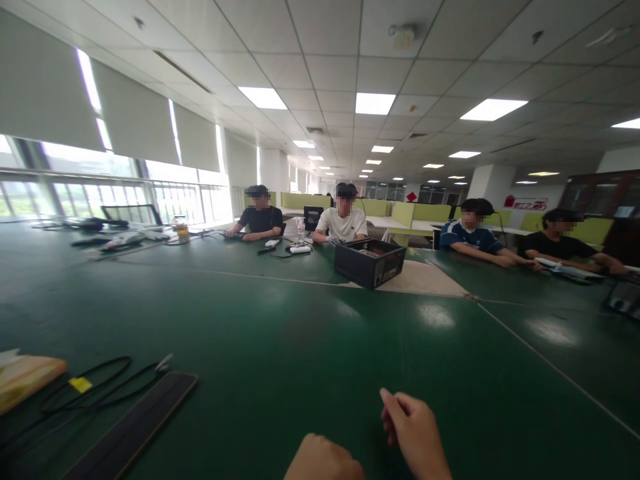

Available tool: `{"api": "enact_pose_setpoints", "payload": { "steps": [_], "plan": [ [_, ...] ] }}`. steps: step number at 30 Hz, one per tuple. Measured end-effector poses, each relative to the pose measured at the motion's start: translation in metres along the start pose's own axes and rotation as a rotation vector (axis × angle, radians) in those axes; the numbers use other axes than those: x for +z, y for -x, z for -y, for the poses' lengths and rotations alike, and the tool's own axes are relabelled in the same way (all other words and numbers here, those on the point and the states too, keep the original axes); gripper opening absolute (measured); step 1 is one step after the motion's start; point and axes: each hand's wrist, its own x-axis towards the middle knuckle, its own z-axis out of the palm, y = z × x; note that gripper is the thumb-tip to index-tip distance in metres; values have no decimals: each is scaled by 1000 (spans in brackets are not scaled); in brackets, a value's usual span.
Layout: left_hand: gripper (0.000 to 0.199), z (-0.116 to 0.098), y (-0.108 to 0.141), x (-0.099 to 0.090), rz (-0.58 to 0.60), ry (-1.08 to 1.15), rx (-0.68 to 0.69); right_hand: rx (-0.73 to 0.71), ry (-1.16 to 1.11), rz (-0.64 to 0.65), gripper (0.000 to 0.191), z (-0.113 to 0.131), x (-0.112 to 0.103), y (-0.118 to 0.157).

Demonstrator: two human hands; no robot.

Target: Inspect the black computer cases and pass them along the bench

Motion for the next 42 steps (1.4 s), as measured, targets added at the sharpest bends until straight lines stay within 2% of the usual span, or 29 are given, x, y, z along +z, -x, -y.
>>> {"api": "enact_pose_setpoints", "payload": {
  "steps": [4,6,8,11,13,16,20,29,34,36,38,40,42],
  "plan": [
    [31,41,37,27,-73,144,-239,29,-6,178,57,-13,24,31],
    [30,51,49,32,-73,204,-342,24,27,233,56,-15,28,35],
    [34,56,58,31,-94,225,-389,26,55,269,53,-15,32,38],
    [40,59,63,26,-180,205,-414,8,122,309,48,-15,36,41],
    [41,59,62,25,-199,233,-417,-17,191,286,45,-15,39,43],
    [42,61,59,29,-239,245,-403,-44,301,223,44,-15,43,45],
    [44,65,56,36,-326,202,-396,-19,322,245,42,-10,42,50],
    [43,67,58,36,-342,262,-387,-48,376,220,41,-12,43,45],
    [43,70,56,38,-349,257,-408,-32,414,262,31,11,42,66],
    [44,72,55,40,-357,249,-406,-21,478,289,39,26,27,69],
    [44,75,54,43,-359,264,-400,-14,577,254,61,40,-8,59],
    [44,78,52,45,-352,273,-404,-28,705,126,72,51,-67,35],
    [45,80,50,47,-347,266,-413,-44,878,-81,79,57,-141,6]
  ]
}}
